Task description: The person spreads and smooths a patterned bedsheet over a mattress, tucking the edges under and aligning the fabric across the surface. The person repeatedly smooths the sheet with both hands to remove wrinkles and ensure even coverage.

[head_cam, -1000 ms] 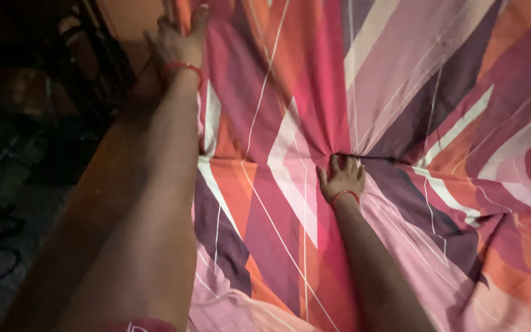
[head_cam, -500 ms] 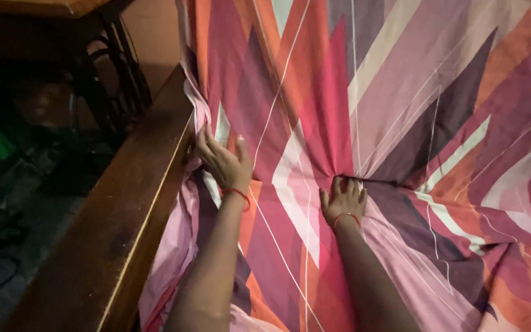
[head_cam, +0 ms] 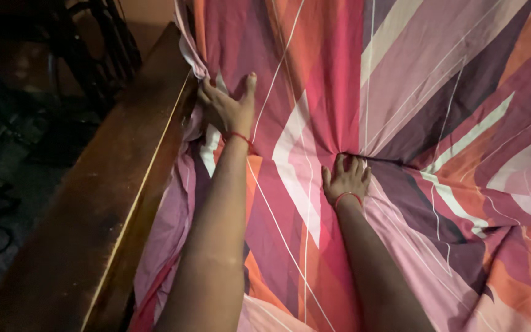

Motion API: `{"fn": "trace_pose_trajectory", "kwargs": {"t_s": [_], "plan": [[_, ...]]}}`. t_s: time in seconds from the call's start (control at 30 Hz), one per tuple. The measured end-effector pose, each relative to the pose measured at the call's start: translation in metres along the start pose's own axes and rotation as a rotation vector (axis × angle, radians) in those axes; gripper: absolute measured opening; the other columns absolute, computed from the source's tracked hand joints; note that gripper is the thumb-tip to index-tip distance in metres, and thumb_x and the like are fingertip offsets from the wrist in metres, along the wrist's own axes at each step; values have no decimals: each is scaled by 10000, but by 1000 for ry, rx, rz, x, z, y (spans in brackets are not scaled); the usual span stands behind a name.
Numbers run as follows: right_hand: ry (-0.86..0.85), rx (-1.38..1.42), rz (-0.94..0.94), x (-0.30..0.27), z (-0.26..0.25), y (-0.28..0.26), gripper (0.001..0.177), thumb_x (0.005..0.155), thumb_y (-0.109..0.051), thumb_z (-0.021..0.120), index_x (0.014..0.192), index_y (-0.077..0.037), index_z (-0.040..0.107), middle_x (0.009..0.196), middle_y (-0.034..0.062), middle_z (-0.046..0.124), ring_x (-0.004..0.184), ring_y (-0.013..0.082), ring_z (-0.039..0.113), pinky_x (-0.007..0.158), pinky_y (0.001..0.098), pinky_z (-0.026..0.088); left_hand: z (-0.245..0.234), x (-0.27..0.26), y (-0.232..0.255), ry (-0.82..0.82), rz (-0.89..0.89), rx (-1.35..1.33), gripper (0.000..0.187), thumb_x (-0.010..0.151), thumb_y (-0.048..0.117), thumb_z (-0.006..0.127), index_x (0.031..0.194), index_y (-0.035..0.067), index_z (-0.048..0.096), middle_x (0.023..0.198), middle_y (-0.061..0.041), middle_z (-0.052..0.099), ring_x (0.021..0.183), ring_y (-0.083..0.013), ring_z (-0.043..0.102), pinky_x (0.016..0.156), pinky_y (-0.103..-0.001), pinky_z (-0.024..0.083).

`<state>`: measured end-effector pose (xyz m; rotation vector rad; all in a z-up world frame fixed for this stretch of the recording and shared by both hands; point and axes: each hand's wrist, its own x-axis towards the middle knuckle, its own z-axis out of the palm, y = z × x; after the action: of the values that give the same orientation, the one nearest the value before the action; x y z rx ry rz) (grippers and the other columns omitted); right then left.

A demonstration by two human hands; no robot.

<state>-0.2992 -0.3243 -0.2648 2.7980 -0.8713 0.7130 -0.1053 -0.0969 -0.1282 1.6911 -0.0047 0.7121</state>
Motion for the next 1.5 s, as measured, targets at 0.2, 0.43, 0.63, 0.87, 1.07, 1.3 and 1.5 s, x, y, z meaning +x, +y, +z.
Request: {"fn": "trace_pose_trajectory", "kwargs": {"t_s": [0.2, 0.43, 0.63, 0.87, 1.07, 1.3, 1.5], "plan": [[-18, -1, 14, 1, -4, -4, 710, 971, -601, 433, 1518, -149, 454, 1547, 225, 395, 1496, 381, 272, 1210, 593, 165, -27, -13, -54, -14, 457, -38, 974, 894, 549, 786, 1578, -19, 389, 1558, -270, 445, 1445, -428, 483, 1203, -484, 415], [18, -11, 0, 2, 8, 0, 718, 979, -603, 446, 1527, -138, 452, 1539, 241, 396, 1486, 395, 278, 1213, 597, 161, -4, -12, -103, -97, 208, 21, 1112, 893, 635, 759, 1546, -130, 283, 1583, -357, 339, 1491, -483, 344, 1240, -502, 283], [34, -14, 0, 2, 11, 1, 711, 979, -605, 433, 1519, -143, 455, 1551, 243, 394, 1487, 404, 279, 1217, 582, 160, 13, 24, -150, -286, 173, -266, 1148, 902, 690, 693, 1556, -145, 254, 1621, -376, 290, 1537, -464, 272, 1249, -463, 228], [-6, -57, -16, 4, 10, 3, 720, 993, -612, 420, 1527, -130, 442, 1526, 271, 396, 1476, 403, 277, 1202, 585, 161, 5, 68, -152, -478, -67, 17, 947, 873, 768, 504, 1379, -28, 583, 1401, -272, 616, 1316, -373, 581, 1086, -456, 450], [3, -35, -5, 2, 7, 1, 719, 987, -610, 422, 1524, -132, 453, 1535, 263, 403, 1479, 412, 285, 1205, 583, 166, 10, 65, -170, -505, 209, -503, 925, 1045, 682, 588, 1487, -104, 378, 1528, -266, 435, 1414, -358, 401, 1133, -436, 333], [17, -27, -16, 3, 12, 4, 724, 996, -624, 423, 1517, -122, 463, 1516, 275, 396, 1470, 424, 279, 1201, 599, 160, 6, 62, -170, -564, 28, -582, 940, 941, 657, 616, 1544, -29, 396, 1551, -103, 489, 1426, -226, 451, 1180, -346, 369], [21, -14, 2, 2, 6, -1, 717, 982, -605, 451, 1494, -103, 478, 1524, 261, 404, 1481, 416, 287, 1210, 598, 176, 6, 55, -176, -480, -47, -786, 884, 1008, 599, 586, 1586, -25, 345, 1635, -98, 380, 1502, -221, 339, 1247, -349, 273]]}}
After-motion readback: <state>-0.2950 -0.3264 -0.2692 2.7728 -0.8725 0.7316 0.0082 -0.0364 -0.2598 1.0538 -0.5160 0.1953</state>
